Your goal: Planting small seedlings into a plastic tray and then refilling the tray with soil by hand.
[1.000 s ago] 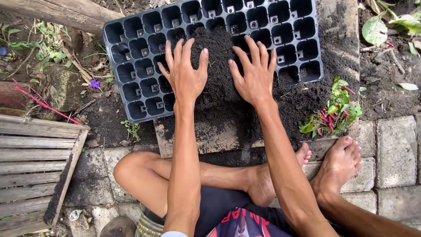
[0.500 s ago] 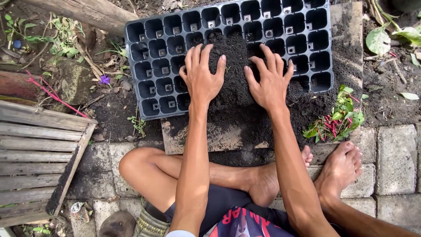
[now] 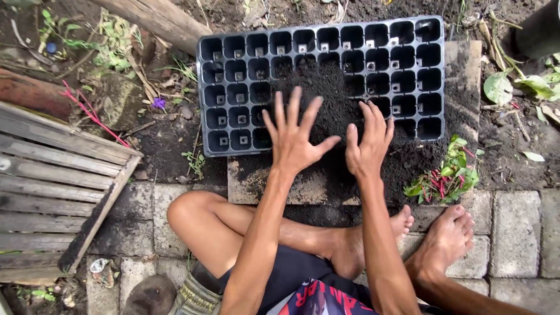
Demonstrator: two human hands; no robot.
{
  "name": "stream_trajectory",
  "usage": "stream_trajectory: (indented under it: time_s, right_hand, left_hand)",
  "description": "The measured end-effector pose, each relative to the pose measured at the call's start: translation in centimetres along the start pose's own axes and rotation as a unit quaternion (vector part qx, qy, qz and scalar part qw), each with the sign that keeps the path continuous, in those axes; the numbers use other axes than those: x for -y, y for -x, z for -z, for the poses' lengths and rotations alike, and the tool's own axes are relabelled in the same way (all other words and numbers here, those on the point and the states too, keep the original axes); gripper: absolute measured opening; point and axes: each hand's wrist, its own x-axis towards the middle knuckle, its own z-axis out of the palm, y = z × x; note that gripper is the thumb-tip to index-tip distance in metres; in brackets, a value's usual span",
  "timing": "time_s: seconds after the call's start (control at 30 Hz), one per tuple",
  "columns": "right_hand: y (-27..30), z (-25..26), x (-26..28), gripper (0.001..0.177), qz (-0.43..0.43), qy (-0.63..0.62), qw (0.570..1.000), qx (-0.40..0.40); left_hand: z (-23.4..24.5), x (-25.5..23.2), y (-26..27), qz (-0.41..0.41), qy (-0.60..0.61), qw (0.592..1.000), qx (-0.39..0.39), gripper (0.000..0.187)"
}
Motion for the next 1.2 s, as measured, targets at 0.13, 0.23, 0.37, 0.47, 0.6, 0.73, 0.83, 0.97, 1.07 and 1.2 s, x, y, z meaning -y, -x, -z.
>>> stream_trajectory:
  time_s: [0.13, 0.23, 0.37, 0.47, 0.6, 0.73, 0.83, 0.97, 1.07, 1.2]
  right_hand:
    - [0.6, -1.0, -0.7, 0.045, 0.011, 0.042, 0.999, -0.027]
    - [-0.4, -0.2, -0.2, 0.041, 0.012, 0.005, 0.998, -0.055]
    - [-1.5, 1.3, -2.0, 0.026, 0.043, -0.059, 0.994, -0.083]
    - [-3.9, 4.5, -5.3, 0.020, 0.096, 0.079, 0.975, -0.184]
    - [-4.8, 5.6, -9.2, 0.043, 0.030, 0.140, 0.970, -0.197]
    - [-5.5, 5.3, -9.0, 0.036, -0.019, 0.175, 0.971, -0.163]
    - [-5.3, 5.3, -8.0, 0.033, -0.052, 0.141, 0.977, -0.151]
    - [-5.4, 5.5, -8.0, 0.034, -0.081, 0.073, 0.983, -0.147]
    - [-5.6, 5.8, -7.4, 0.042, -0.095, 0.047, 0.983, -0.152]
    - [-5.9, 6.3, -6.5, 0.050, -0.113, 0.039, 0.983, -0.141]
  left_hand:
    - [-2.1, -0.2, -0.2, -0.028, -0.080, 0.996, 0.033, 0.093]
    - [-3.2, 0.3, -2.8, 0.001, -0.091, 0.996, 0.001, 0.094]
    - [-3.7, 0.9, -3.9, 0.036, -0.104, 0.994, -0.011, 0.096]
    - [-3.8, 0.9, -4.4, 0.066, -0.120, 0.989, -0.055, 0.084]
    - [-4.8, 1.5, -4.4, 0.112, -0.167, 0.977, -0.070, 0.096]
    - [-6.8, 1.4, -5.5, 0.123, -0.137, 0.977, -0.111, 0.080]
    - [-7.4, 0.4, -5.6, 0.119, -0.103, 0.979, -0.128, 0.071]
    - [-10.0, 0.3, -6.5, 0.074, 0.007, 0.991, -0.108, 0.072]
    - [-11.4, -2.8, -8.0, 0.056, 0.070, 0.993, -0.080, 0.063]
    - [-15.5, -6.4, -9.8, 0.012, 0.047, 0.997, -0.054, 0.070]
